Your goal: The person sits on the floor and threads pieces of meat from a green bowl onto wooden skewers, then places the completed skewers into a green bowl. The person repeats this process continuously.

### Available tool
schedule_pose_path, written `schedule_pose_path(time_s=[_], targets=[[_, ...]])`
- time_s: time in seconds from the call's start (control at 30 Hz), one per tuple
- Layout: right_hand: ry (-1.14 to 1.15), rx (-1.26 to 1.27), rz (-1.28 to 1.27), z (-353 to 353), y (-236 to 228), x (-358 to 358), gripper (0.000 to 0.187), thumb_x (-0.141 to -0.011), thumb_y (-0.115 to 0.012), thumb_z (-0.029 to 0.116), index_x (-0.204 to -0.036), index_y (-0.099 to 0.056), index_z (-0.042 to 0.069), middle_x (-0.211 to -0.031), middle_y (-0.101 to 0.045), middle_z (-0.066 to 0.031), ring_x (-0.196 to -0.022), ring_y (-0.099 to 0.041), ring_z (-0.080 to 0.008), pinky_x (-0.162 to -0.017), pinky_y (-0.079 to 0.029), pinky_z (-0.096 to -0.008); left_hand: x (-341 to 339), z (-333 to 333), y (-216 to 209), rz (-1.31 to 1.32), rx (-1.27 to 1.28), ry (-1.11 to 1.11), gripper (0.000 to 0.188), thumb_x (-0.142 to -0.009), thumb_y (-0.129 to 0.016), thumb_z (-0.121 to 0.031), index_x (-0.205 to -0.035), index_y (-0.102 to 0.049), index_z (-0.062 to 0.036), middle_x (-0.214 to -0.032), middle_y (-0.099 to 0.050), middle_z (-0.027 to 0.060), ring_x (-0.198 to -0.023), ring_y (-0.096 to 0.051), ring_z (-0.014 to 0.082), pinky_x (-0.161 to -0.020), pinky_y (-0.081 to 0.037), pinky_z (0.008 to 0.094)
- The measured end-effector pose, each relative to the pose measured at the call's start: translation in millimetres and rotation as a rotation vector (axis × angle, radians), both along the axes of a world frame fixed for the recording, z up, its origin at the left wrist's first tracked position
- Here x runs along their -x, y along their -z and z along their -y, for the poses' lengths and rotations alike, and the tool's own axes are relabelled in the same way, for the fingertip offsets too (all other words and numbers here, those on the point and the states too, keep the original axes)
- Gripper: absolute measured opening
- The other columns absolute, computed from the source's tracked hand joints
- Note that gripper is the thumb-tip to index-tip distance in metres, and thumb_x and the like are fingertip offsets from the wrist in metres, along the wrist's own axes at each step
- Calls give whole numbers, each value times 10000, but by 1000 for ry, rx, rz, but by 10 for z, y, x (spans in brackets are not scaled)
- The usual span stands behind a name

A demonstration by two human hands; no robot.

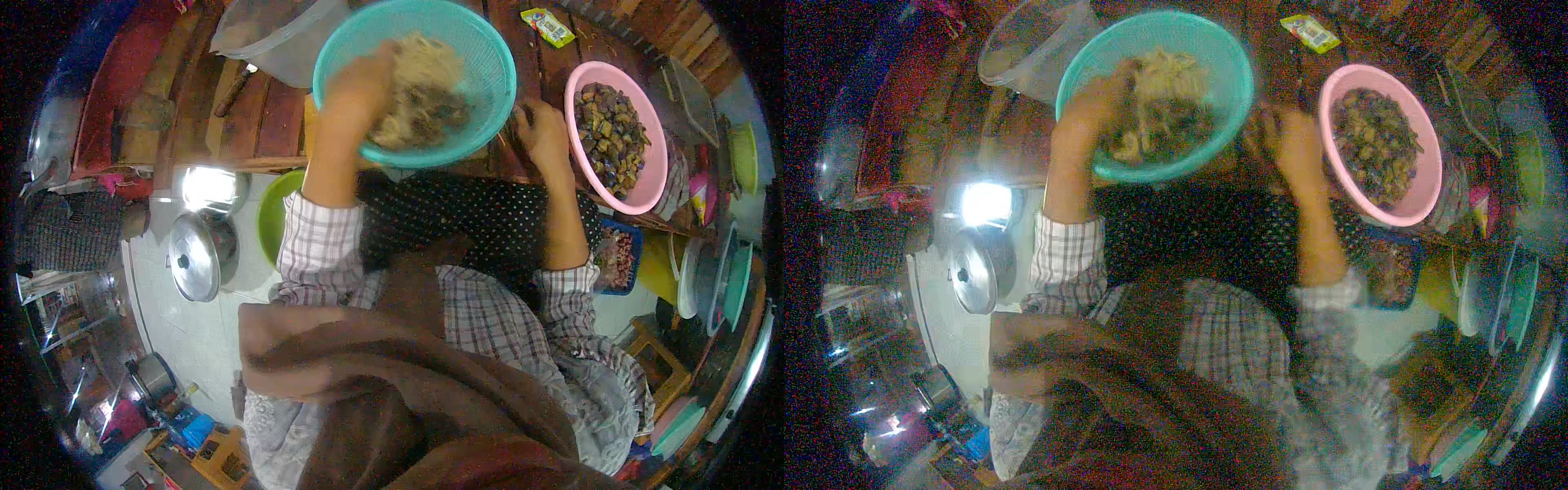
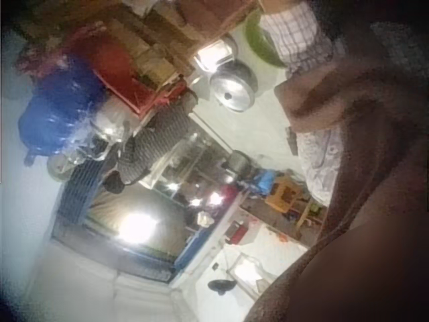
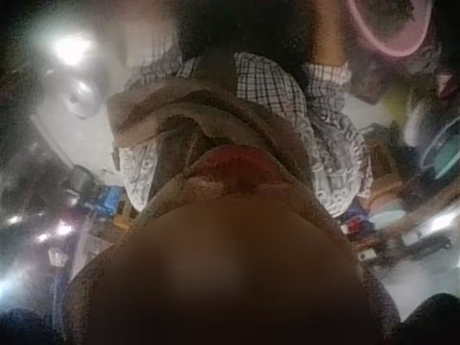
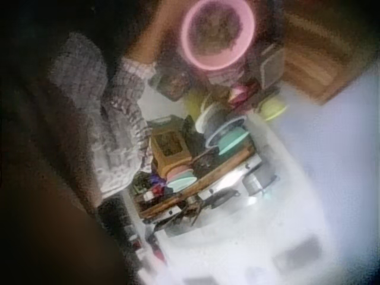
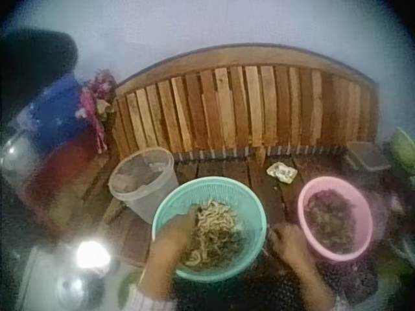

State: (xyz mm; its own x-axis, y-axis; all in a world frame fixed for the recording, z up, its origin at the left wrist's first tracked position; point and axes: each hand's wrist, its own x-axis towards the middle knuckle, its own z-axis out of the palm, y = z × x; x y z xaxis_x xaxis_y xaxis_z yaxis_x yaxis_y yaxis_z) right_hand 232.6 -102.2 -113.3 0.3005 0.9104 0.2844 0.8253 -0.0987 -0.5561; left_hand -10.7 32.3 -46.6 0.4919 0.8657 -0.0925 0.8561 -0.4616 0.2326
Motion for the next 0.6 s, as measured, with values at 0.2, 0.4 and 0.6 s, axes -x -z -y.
schedule_pose_path(time_s=[0.2,0.4,0.6], targets=[[70,90,10,-34,44,-65,165,-863,-609,132,-940,-678,4,-850,-658,-236,-812,-640,-400,-720,-493,-433,56,-155,-61,204,-211,95,337,-727,-681,-138,-1058,-654,-82,-978,-664,208,-931,-639,385,-837,-502,473],[30,1,18,-36,35,-51,160,-875,-606,140,-914,-680,4,-813,-657,-229,-767,-639,-396,-699,-487,-431,115,-221,-123,450,-278,52,392,-671,-690,-77,-1061,-661,-47,-984,-664,220,-948,-641,372,-849,-507,434],[31,14,35,-17,31,-19,174,-879,-600,157,-915,-665,-1,-832,-653,-229,-788,-632,-402,-708,-475,-458,173,-272,-91,413,-229,44,456,-659,-699,-68,-1112,-651,-75,-1044,-655,207,-984,-627,363,-866,-500,434]])
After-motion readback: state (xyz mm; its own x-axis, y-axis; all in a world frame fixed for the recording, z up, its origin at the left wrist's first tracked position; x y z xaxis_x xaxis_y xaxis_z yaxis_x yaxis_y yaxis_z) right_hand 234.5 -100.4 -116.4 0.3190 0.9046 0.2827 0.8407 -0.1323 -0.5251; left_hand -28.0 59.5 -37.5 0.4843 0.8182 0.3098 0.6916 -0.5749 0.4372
